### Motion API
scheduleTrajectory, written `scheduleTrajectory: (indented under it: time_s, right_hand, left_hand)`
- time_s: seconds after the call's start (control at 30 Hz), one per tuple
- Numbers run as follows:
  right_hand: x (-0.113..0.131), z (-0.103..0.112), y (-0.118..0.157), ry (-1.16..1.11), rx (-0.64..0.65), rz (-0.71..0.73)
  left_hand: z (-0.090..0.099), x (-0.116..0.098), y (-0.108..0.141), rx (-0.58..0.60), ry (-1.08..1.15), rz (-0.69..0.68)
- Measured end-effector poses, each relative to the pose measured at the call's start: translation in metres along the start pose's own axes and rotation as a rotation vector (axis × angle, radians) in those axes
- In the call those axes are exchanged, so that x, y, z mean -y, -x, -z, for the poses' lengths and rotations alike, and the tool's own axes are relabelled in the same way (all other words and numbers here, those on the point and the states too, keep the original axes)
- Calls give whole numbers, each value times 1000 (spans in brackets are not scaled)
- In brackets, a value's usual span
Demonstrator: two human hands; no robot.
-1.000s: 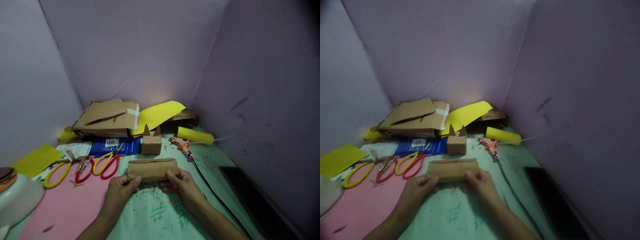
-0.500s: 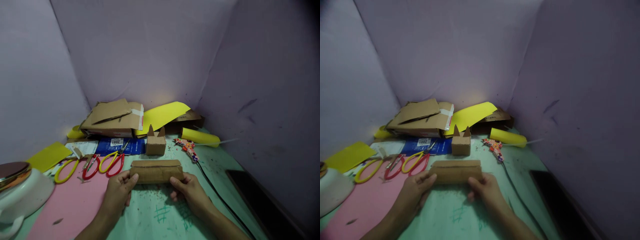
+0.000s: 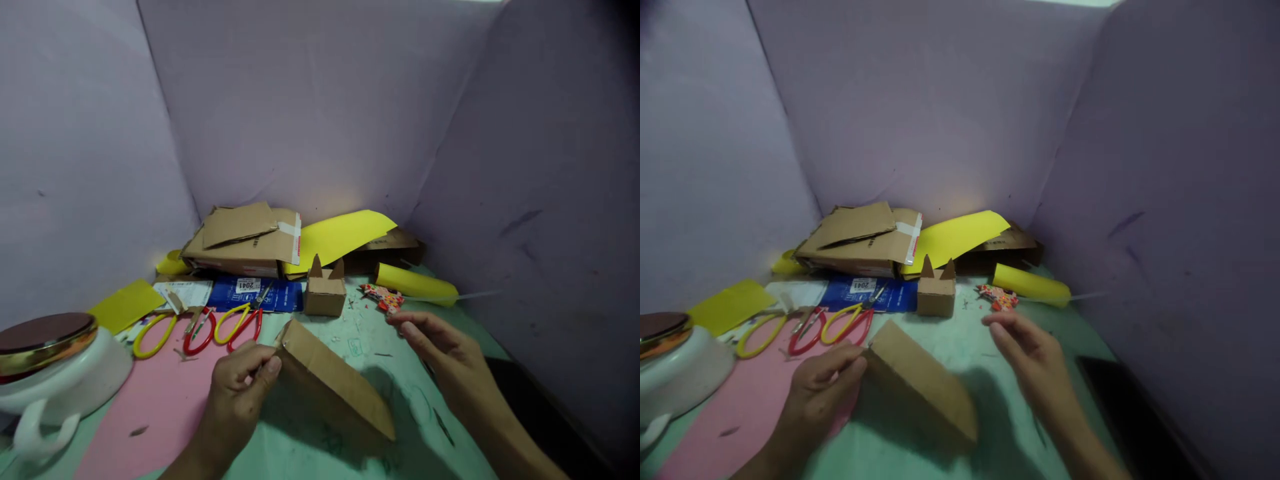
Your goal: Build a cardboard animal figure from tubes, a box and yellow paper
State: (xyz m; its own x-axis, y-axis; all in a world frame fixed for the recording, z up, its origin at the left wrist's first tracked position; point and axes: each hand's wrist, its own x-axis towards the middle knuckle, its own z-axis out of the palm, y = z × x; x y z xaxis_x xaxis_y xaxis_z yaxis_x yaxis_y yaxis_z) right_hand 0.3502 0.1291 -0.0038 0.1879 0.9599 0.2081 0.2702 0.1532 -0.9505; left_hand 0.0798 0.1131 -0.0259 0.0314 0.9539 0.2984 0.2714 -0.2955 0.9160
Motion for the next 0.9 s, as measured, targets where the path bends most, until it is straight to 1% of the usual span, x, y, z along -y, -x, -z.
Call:
scheduleTrajectory:
  time_s: [0.07, 0.1, 0.17, 0.2, 0.27, 0.3, 0.37, 0.43, 0.53, 0.6, 0.67, 0.73, 0.8, 0.9]
  right_hand:
    - [25, -9, -6, -50, 200, 93]
    - [36, -17, -9, -65, 294, 140]
    - [51, -38, -12, -114, 496, 184]
    - [53, -50, -13, -134, 592, 168]
    - [51, -73, -11, -160, 763, 94]
    - [46, -83, -10, -188, 831, 48]
    - [33, -98, -6, -289, 917, -38]
    - [19, -107, -3, -413, 960, -132]
    - [2, -112, -2, -602, 1000, -276]
    - [-7, -114, -3, -723, 988, -341]
    - [-13, -114, -5, -799, 939, -374]
    - [-17, -113, -8, -820, 897, -387]
    - [-19, -111, -11, -816, 884, -379]
    - [-19, -106, -14, -780, 897, -356]
  left_hand:
    - [10, -8, -3, 14, 3, -131]
    - [14, -10, -4, 32, 33, -154]
    - [19, -13, -6, 65, 107, -136]
    - [20, -13, -6, 74, 141, -105]
    - [21, -11, -4, 94, 223, -16]
    - [20, -9, -3, 101, 279, 26]
    - [18, -6, -1, 140, 362, 92]
    - [17, -5, -1, 184, 349, 112]
    - [15, -5, -7, 241, 305, 163]
    - [14, -6, -16, 303, 292, 193]
    - [12, -4, -28, 395, 258, 176]
    - [9, -2, -39, 468, 226, 144]
    - [5, 0, -45, 468, 216, 135]
    - [-1, 1, -42, 406, 244, 156]
